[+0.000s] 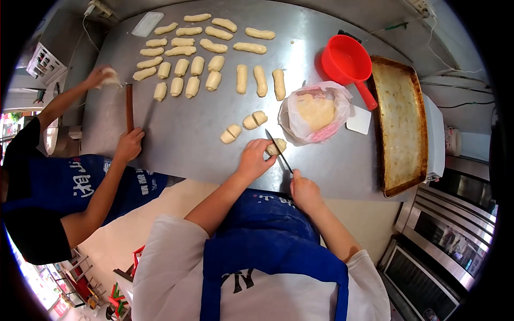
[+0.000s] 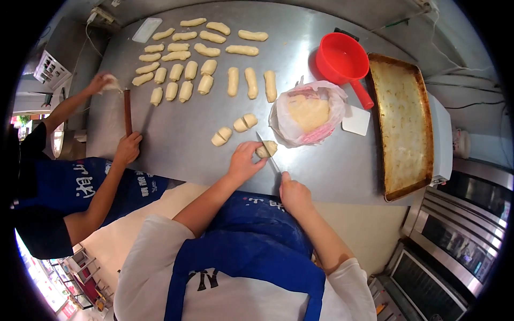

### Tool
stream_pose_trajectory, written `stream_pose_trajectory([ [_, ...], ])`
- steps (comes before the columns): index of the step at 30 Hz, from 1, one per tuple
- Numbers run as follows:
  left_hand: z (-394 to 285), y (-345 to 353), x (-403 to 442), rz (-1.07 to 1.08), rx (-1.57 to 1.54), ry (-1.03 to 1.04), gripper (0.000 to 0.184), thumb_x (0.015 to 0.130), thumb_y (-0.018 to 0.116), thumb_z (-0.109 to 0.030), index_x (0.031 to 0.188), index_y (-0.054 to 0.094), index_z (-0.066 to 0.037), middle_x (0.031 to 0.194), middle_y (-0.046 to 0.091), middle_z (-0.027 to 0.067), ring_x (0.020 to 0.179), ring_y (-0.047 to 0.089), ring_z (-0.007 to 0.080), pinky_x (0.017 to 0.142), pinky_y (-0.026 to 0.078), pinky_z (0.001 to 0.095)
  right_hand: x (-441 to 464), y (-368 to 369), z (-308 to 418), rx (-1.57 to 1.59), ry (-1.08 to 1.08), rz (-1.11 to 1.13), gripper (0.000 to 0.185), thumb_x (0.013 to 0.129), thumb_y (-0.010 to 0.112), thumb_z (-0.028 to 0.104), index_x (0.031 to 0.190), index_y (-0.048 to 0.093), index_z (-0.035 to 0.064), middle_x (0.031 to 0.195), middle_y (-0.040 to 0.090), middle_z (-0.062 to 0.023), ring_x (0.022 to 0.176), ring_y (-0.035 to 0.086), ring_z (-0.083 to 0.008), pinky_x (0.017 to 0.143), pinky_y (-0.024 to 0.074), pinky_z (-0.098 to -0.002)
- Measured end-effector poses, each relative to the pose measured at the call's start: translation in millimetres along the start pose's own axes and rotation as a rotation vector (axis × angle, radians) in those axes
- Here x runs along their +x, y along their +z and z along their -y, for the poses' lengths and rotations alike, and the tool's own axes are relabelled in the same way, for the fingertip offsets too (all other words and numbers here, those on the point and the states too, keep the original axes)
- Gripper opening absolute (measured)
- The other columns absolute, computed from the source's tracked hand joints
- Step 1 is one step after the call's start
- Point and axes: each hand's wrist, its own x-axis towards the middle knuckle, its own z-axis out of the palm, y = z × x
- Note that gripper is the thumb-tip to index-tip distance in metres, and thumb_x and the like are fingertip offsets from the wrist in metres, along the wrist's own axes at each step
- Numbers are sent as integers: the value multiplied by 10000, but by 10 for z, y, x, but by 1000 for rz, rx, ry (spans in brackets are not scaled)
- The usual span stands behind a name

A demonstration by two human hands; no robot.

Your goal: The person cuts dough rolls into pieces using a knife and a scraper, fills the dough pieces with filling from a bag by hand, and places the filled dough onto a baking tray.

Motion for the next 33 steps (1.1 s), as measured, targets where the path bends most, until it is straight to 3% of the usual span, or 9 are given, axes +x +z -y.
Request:
stream_pose_trajectory([
  [3,20,22,-7,-33,17,32,418,739,837,-181,1111,674,-80,1078,681,110,1010,638,325,805,546,408,29,152,-105,18,1,-8,247,972,560,181,1170,553,33,748,695,-205,670,695,-409,604,560,-530],
  [13,97,61,-37,16,-56,-87,406,733,854,-198,1076,677,-75,981,660,93,955,642,317,797,549,420,-98,117,-110,206,-59,-243,304,988,558,197,1268,561,79,915,720,-212,737,705,-400,656,568,-503],
  [18,-49,-149,3,89,-94,-45,569,752,861,-265,1245,646,-78,1166,648,145,1097,639,330,957,531,422,-71,-198,-81,216,21,-259,304,993,554,191,1280,561,93,963,723,-221,815,705,-419,720,562,-518],
  [19,-129,-319,69,81,-44,-13,692,716,879,-276,1318,609,-66,1280,606,150,1150,611,343,990,520,414,-56,-221,-113,237,48,-261,305,995,551,190,1286,560,99,974,723,-224,837,704,-426,737,559,-523],
  [21,55,-548,249,-21,17,48,666,741,859,-278,1317,603,-60,1262,614,154,1160,601,359,997,510,438,-60,-281,-125,241,52,-266,306,996,549,189,1289,561,100,974,722,-225,834,705,-427,735,560,-520],
  [25,729,-1165,802,-316,122,-375,632,785,802,-232,1340,564,-46,1249,608,163,1133,590,383,1016,473,489,-88,-268,-166,169,78,-240,313,994,552,180,1296,564,98,976,721,-228,825,708,-427,723,565,-513],
  [27,1166,-1412,1016,-380,347,-322,640,796,794,-256,1354,549,-63,1248,599,151,1114,590,384,1029,465,495,-89,-251,-136,140,61,-239,313,992,557,176,1294,566,98,970,721,-225,812,708,-424,713,566,-508],
  [31,1523,-1580,1363,-374,555,-203,618,810,784,-275,1340,543,-67,1246,592,144,1136,593,369,999,501,487,-103,-247,6,152,0,-271,316,982,573,165,1291,571,102,950,724,-208,782,708,-406,688,570,-487],
  [33,1504,-1642,1535,-67,640,-414,590,817,784,-281,1312,551,-62,1247,596,158,1149,602,355,952,543,467,-112,-260,46,131,14,-267,319,973,582,155,1288,572,98,945,725,-195,773,709,-389,683,572,-471],
])
